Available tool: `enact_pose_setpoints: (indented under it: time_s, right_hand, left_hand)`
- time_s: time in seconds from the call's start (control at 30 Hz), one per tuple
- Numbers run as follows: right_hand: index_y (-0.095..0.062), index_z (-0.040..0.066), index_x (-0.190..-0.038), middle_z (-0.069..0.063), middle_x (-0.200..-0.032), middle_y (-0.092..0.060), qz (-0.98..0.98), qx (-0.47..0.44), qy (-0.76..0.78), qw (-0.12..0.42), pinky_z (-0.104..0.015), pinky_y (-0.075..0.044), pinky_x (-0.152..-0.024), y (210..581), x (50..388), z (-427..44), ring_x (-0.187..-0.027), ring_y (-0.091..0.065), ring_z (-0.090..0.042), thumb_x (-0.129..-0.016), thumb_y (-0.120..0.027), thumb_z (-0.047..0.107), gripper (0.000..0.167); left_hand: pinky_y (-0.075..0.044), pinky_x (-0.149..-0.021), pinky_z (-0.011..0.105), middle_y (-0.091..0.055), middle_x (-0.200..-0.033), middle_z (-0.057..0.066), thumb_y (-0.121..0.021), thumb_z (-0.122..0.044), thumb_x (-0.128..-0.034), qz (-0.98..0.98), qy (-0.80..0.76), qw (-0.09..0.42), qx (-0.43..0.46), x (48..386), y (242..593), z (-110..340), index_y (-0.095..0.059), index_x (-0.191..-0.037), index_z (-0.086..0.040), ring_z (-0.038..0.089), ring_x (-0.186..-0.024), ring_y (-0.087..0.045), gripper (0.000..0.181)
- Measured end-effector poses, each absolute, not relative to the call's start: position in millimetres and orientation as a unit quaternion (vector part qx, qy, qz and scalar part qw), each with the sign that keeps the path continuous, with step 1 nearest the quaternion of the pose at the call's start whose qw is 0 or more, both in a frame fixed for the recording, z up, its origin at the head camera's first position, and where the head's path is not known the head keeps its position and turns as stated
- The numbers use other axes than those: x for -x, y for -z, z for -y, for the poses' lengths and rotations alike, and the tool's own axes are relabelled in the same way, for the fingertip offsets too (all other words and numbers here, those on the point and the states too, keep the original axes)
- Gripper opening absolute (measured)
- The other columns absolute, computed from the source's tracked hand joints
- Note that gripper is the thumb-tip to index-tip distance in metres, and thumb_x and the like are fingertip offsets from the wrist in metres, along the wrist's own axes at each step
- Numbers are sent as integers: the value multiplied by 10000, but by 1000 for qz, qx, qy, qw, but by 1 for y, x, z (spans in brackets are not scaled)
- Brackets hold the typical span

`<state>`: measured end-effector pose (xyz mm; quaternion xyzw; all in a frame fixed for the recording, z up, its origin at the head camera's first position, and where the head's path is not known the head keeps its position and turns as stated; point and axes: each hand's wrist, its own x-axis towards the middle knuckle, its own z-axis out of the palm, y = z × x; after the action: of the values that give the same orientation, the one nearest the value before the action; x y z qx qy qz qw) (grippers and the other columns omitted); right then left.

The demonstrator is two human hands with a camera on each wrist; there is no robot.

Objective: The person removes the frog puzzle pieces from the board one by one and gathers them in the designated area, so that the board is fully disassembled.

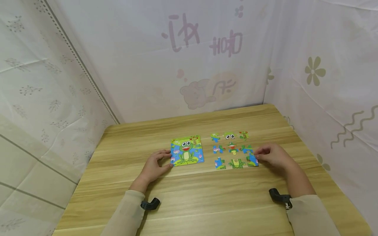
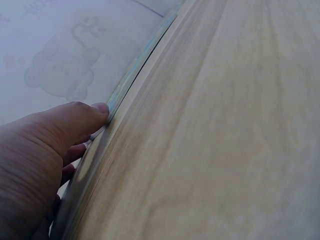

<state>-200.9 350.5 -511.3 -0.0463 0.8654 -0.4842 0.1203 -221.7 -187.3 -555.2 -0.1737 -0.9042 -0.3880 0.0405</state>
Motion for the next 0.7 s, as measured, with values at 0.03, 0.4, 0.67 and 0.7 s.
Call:
enact_pose_setpoints:
  time_s: [0.03,0.4,0.67,0.7]
  right_hand:
    - [-757,-35,-1120,-133,-1065,-716,-869,48,478,120,-286,-555,-715,512,201,-351,-895,-609,-180,-997,-719,96,184]
    - [-787,35,-1081,-71,-992,-717,-902,46,413,117,-306,-531,-624,513,202,-350,-793,-578,-190,-994,-740,178,174]
    - [-799,69,-1075,-85,-1084,-720,-906,55,404,109,-276,-535,-725,513,201,-350,-965,-599,-221,-1005,-719,153,136]
    - [-799,68,-1076,-84,-1082,-721,-907,56,404,109,-277,-538,-724,513,201,-350,-965,-602,-223,-1005,-719,154,138]
  left_hand:
    - [-370,-1201,458,-625,-1440,-15,-886,-241,-871,904,389,41,174,222,555,187,-758,-1250,-107,253,-1418,-487,423]
    - [-390,-1191,436,-620,-1445,-22,-884,-242,-875,903,392,37,171,222,557,188,-755,-1263,-116,249,-1425,-480,428]
    - [-395,-1188,433,-615,-1450,-35,-884,-251,-877,904,390,35,172,223,559,188,-752,-1275,-135,239,-1426,-478,435]
    - [-396,-1187,434,-615,-1450,-36,-885,-250,-877,904,390,35,172,223,559,188,-752,-1274,-136,239,-1426,-478,434]
